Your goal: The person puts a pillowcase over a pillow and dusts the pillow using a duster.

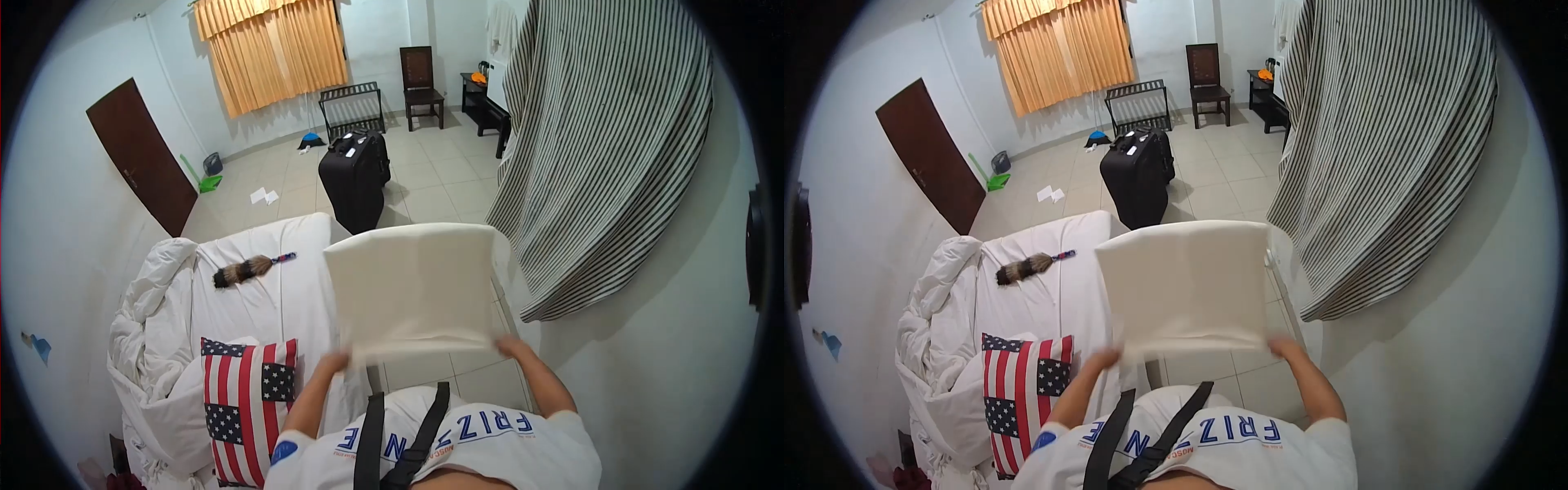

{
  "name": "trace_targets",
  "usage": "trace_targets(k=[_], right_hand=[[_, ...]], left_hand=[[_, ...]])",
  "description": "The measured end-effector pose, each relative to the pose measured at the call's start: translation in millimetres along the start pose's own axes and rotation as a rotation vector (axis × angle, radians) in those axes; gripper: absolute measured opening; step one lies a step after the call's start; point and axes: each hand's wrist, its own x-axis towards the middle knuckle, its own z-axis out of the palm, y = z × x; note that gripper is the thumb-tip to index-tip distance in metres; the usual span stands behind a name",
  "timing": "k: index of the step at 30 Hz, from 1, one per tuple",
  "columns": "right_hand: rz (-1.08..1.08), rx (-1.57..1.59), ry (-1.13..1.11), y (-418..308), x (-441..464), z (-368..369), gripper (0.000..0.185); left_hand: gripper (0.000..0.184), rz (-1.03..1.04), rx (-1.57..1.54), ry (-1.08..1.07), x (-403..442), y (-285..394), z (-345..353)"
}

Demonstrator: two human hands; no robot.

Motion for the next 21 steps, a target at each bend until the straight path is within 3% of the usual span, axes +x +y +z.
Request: trace_targets(k=[1, 2, 3, 4, 5, 6, 7, 8, 9, 10, 11, 12, 13, 15, 17, 19, 20, 21], right_hand=[[0.192, -0.313, -0.658, 21.2, -12.7, 30.3, 0.048], [0.092, -0.418, -0.850, 46.3, 0.9, 57.9, 0.043], [-0.191, -0.524, -0.800, 71.3, 20.0, 76.5, 0.039], [-0.518, -0.649, -0.661, 89.7, 42.6, 85.2, 0.034], [-0.712, -0.712, -0.523, 95.7, 56.5, 84.5, 0.030], [-0.817, -0.728, -0.371, 95.8, 65.2, 74.7, 0.026], [-0.614, -0.422, -0.314, 77.0, 47.8, 42.9, 0.022], [-0.405, -0.125, -0.241, 44.6, 25.5, -1.8, 0.019], [-0.302, -0.042, -0.166, 16.9, 16.8, -35.4, 0.018], [-0.493, 0.055, 0.076, 19.3, 39.1, -49.0, 0.023], [-0.646, 0.022, 0.259, 12.2, 44.1, -76.1, 0.029], [-0.442, 0.049, 0.313, -27.9, -3.7, -127.8, 0.030], [-0.566, 0.088, 0.406, -28.5, -1.5, -159.9, 0.035], [-0.533, 0.025, 0.564, -62.5, -47.4, -235.6, 0.041], [-0.596, 0.028, 0.749, -92.1, -109.9, -290.2, 0.040], [-0.676, 0.035, 0.990, -102.2, -152.6, -311.1, 0.042], [-0.723, 0.026, 1.124, -104.1, -169.5, -314.9, 0.043], [-0.769, 0.015, 1.258, -107.0, -176.8, -313.9, 0.044]], left_hand=[[0.045, 0.044, 0.001, -0.784, -40.4, -17.6, 69.7], [0.045, 0.022, -0.074, -1.195, -86.3, -23.1, 98.3], [0.045, 0.099, -0.148, -1.352, -118.4, -31.1, 123.3], [0.046, 0.267, -0.168, -1.331, -134.4, -52.2, 160.7], [0.046, 0.602, -0.149, -1.030, -127.0, -53.2, 146.3], [0.039, 0.683, -0.030, -1.042, -103.9, -59.7, 146.5], [0.033, 0.768, 0.085, -1.049, -83.4, -76.0, 163.4], [0.035, 0.445, -0.132, -0.849, -50.5, -64.2, 77.5], [0.031, 0.064, -0.462, -0.661, -26.6, -66.5, 65.8], [0.028, 0.056, -0.568, -0.562, 5.1, -61.9, 27.3], [0.030, -0.144, -0.547, -0.514, 37.5, -57.8, -3.6], [0.037, -0.060, -0.488, -0.281, 63.1, -61.6, -28.4], [0.042, -0.072, -0.476, -0.247, 91.9, -53.5, -78.0], [0.045, -0.139, -0.425, -0.107, 128.1, -21.1, -187.8], [0.042, 0.065, -0.373, 0.209, 151.8, -11.9, -254.2], [0.043, 0.100, -0.308, 0.386, 149.1, 16.1, -328.7], [0.046, 0.081, -0.287, 0.431, 145.0, 28.4, -350.7], [0.049, 0.079, -0.290, 0.604, 138.3, 39.9, -349.1]])
